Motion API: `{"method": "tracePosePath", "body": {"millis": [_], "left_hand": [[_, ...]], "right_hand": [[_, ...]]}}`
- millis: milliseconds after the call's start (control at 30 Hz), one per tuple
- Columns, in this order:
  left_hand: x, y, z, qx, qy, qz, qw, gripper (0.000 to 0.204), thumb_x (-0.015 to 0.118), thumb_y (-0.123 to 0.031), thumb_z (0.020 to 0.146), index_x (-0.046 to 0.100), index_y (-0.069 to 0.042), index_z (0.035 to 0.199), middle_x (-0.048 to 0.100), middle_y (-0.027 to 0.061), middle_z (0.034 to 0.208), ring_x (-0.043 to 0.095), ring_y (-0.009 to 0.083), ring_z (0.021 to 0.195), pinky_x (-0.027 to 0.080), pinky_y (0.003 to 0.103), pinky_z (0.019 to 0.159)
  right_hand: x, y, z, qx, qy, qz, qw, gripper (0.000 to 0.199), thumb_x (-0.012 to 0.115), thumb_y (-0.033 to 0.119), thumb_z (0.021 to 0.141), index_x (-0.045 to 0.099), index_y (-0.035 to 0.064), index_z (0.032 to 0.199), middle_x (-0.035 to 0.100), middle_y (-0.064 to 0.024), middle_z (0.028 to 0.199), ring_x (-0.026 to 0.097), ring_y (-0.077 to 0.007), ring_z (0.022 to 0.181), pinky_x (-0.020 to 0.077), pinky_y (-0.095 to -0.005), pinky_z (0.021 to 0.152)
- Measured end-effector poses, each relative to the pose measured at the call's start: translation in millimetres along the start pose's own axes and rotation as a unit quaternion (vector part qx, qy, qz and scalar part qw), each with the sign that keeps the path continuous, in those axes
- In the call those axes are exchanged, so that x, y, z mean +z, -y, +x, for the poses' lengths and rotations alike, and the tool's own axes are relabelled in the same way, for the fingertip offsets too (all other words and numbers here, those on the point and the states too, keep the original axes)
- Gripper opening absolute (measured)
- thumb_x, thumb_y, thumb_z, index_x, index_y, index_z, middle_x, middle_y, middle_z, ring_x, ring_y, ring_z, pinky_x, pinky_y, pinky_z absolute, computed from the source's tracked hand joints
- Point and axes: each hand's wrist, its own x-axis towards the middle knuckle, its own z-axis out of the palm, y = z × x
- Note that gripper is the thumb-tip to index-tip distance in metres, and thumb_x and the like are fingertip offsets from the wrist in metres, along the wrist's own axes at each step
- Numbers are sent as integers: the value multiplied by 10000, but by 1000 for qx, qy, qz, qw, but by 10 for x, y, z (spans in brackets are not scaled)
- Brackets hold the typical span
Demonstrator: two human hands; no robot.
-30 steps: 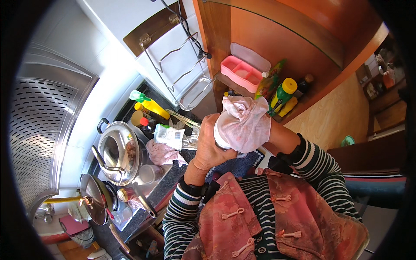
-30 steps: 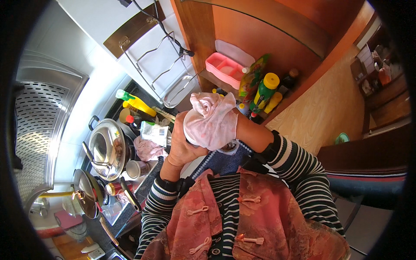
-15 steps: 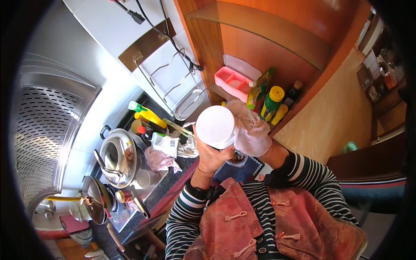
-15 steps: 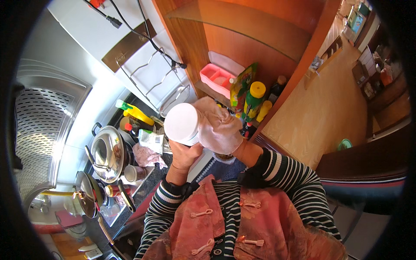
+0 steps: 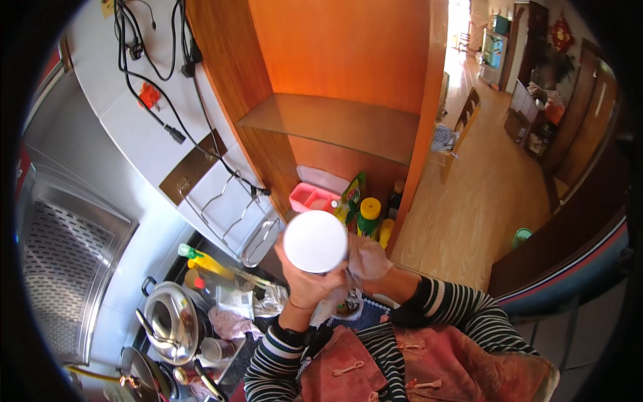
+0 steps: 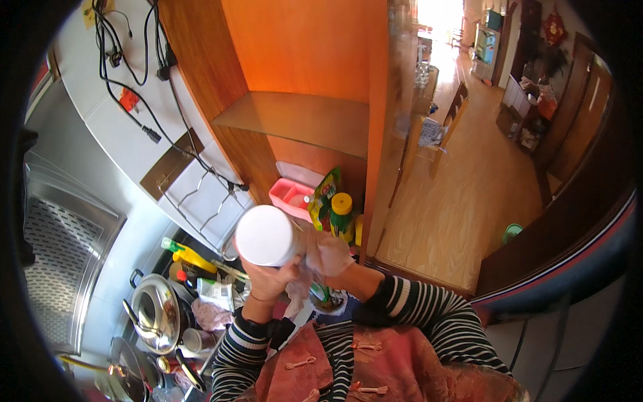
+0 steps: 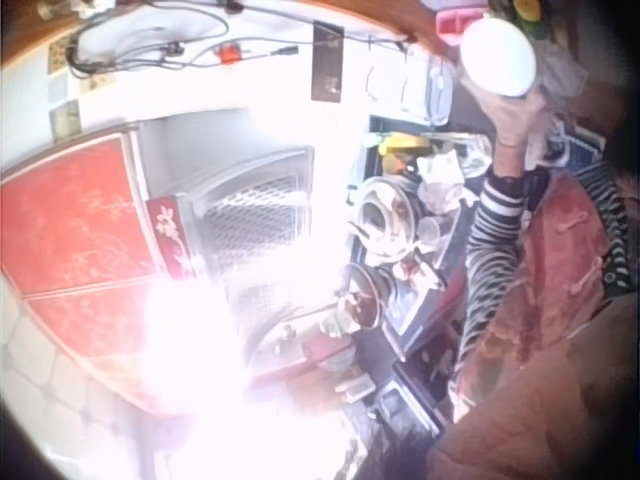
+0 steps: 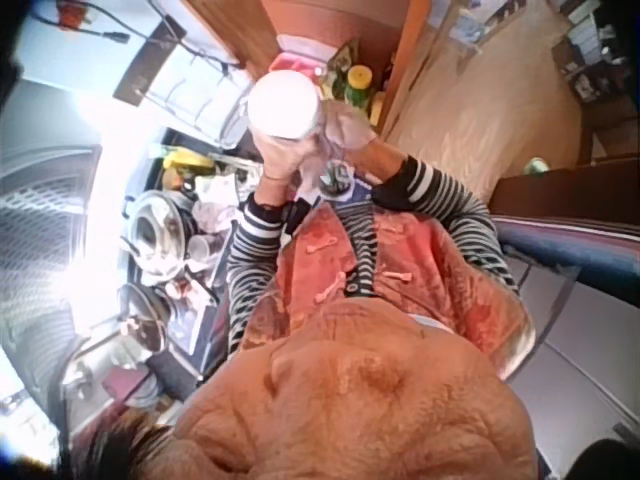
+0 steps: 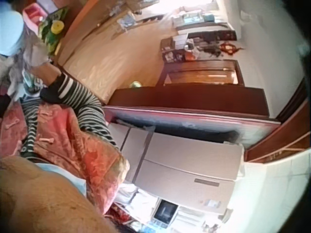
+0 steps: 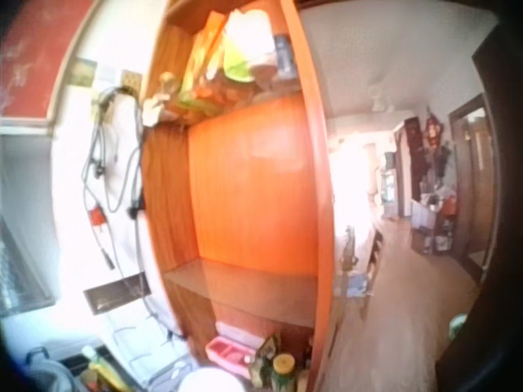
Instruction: The person wipes the inside of a wooden cupboard with a cloth, then places several containers and bottles onto the shelf. The person handles a white tub, a clear jar, a red can, a dark bottle, and a small jar, placing each on the shelf.
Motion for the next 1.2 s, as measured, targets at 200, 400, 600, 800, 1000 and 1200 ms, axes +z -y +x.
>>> {"method": "tracePosePath", "body": {"millis": [200,400,600,800,1000,1200], "left_hand": [[-124,-243,959,-2,8,-195,981,910,910,-255,707,396,42,1397,563,165,1308,578,256,1200,459,407,1051],[398,-499,2123,19,117,-240,963,775,890,-218,760,462,32,1356,646,157,1236,650,234,1117,537,387,957],[1198,-374,2630,-34,237,-110,965,757,922,-292,695,513,33,1243,678,221,1173,684,323,1084,544,394,946],[1609,-416,2686,17,268,72,961,862,908,-378,666,529,40,1318,571,248,1275,444,388,1295,441,443,1078],[1708,-519,2634,-5,271,65,960,927,933,-344,645,452,71,1319,428,264,1310,476,427,1276,440,405,1098],[1562,-381,2600,-32,327,-83,941,762,793,-192,815,418,77,1421,534,245,1352,506,348,1297,434,398,1097]], "right_hand": [[-32,-414,-651,48,192,163,967,482,779,347,791,628,74,1158,661,-42,1157,615,-204,1096,472,-341,988],[-437,-578,-1119,76,193,44,977,433,816,333,749,672,123,1099,655,-25,1113,577,-202,1124,421,-353,1061],[-698,-398,-1397,280,88,290,911,412,825,236,772,656,116,1128,665,2,1091,604,-176,1078,463,-339,1010],[-565,-486,-1665,360,-51,481,798,300,748,158,840,644,133,1120,681,-9,1058,644,-151,972,533,-301,897],[-568,-614,-1607,348,-93,571,738,177,683,197,892,661,117,1049,701,-31,1017,670,-168,914,538,-318,898],[-624,-602,-1501,388,-78,673,625,175,697,189,905,661,81,1039,706,-56,1007,680,-173,935,569,-297,794]]}}
